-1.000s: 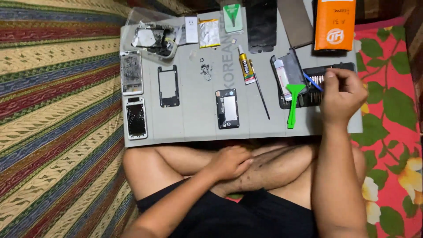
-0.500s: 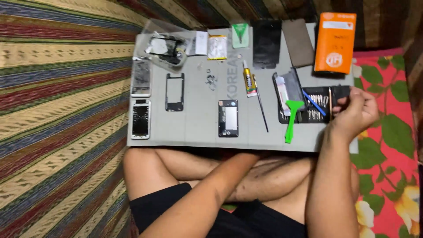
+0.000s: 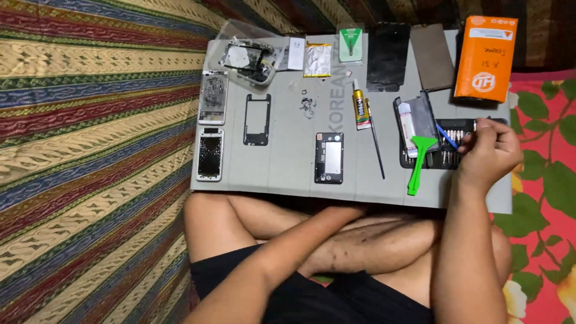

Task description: A person sits on the floor and works on a board to inspect and assemble various internal components of a smartphone.

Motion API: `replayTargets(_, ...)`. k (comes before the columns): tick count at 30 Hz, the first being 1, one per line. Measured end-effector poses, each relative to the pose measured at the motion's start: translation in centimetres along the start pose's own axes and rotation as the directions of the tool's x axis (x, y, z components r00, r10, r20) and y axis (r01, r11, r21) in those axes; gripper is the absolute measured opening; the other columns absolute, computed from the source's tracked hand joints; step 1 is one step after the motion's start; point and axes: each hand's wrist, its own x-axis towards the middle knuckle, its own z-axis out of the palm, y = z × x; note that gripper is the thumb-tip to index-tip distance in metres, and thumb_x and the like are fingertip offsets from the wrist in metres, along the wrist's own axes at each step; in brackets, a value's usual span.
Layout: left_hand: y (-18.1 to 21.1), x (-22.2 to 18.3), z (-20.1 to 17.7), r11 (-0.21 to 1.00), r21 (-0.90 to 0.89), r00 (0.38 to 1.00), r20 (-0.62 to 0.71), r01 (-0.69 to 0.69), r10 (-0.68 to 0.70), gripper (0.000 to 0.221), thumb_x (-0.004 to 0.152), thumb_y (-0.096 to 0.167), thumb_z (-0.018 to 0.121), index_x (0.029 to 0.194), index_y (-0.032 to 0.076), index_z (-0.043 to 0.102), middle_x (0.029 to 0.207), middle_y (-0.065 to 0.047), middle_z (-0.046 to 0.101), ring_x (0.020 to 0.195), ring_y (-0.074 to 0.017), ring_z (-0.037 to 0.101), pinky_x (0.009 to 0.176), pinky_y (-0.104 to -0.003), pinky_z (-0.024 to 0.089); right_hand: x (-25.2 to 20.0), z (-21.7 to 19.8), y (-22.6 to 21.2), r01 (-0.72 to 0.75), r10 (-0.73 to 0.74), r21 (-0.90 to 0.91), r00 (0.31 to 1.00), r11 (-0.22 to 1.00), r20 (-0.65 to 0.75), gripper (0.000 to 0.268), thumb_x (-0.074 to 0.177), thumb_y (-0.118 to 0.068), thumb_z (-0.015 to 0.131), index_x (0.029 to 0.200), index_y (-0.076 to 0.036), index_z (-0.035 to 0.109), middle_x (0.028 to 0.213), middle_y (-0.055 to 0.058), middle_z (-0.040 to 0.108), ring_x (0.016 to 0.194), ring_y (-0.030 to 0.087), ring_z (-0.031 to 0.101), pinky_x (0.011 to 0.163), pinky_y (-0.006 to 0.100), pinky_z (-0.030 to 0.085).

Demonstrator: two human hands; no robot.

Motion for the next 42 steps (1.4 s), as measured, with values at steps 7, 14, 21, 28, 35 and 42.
replayTargets(7,0.7,-11.8,-5.1,0.93,-0.136,0.923,-0.239,-0.34,0.302,0.029,0.096,0.017,0.056,0.118,0.001,0.067,0.103,-0.018,0.076,0.084,-0.0385,0.071,0.072,-0.043,0.055,-3.0,2.0,-2.2,0.027,-0.009,-0.083,0.978,0.996,0.206,0.008,0.109,-0.004,0.06,0.109,0.0,0.067,0.095,0.007,0.067,0.073,0.011,0.06,0.064,0.023,0.051)
replayTargets(14,1.9,-11.5,-9.7,0.622,-0.733,0.916,-0.396,-0.276,-0.059,0.034,0.1,0.021,0.063,0.13,0.005,0.065,0.108,-0.015,0.072,0.104,-0.0223,0.068,0.091,-0.037,0.057,-9.6,6.2,-5.5,-0.156,0.079,0.027,0.632,0.987,0.771,0.037,0.093,-0.026,0.067,0.116,0.001,0.072,0.076,0.015,0.07,0.055,0.012,0.061,0.052,0.024,0.048)
replayTargets(21,4.7,-6.2,-13.4,0.796,-0.124,0.683,-0.602,-0.592,0.414,0.03,0.094,0.022,0.076,0.124,0.019,0.074,0.108,-0.007,0.074,0.107,-0.0273,0.072,0.094,-0.042,0.058,-11.1,7.8,-4.9,0.223,0.026,-0.3,0.761,0.928,0.648,0.031,0.11,-0.039,0.061,0.105,-0.012,0.076,0.086,0.017,0.07,0.082,0.038,0.066,0.084,0.05,0.05)
replayTargets(28,2.0,-2.6,-14.6,0.83,0.218,0.448,-0.757,-0.513,0.476,0.024,0.094,0.017,0.071,0.118,0.016,0.073,0.103,-0.003,0.073,0.104,-0.028,0.068,0.093,-0.042,0.054,-6.2,4.1,-3.1,-0.019,0.108,-0.243,0.926,0.97,0.361,0.017,0.103,-0.014,0.057,0.113,-0.001,0.054,0.068,0.015,0.067,0.042,0.023,0.062,0.044,0.033,0.047)
replayTargets(35,1.7,-2.7,-14.1,0.862,0.369,0.448,-0.742,-0.347,0.499,0.027,0.1,0.032,0.064,0.12,0.016,0.071,0.113,-0.005,0.069,0.116,-0.027,0.061,0.098,-0.042,0.049,-8.6,6.1,-1.6,0.494,-0.186,-0.768,0.868,0.408,0.46,0.025,0.088,-0.035,0.076,0.102,-0.014,0.077,0.079,0.013,0.074,0.073,0.038,0.075,0.065,0.05,0.059)
replayTargets(42,1.6,-2.8,-13.9,0.874,0.344,0.469,-0.743,-0.343,0.477,0.025,0.101,0.031,0.063,0.118,0.014,0.071,0.111,-0.006,0.069,0.114,-0.0266,0.06,0.097,-0.042,0.048,-8.6,7.1,-2.5,0.582,-0.445,-0.754,0.787,0.304,0.428,0.025,0.092,-0.039,0.077,0.101,-0.016,0.076,0.078,0.004,0.067,0.065,0.029,0.073,0.057,0.043,0.06)
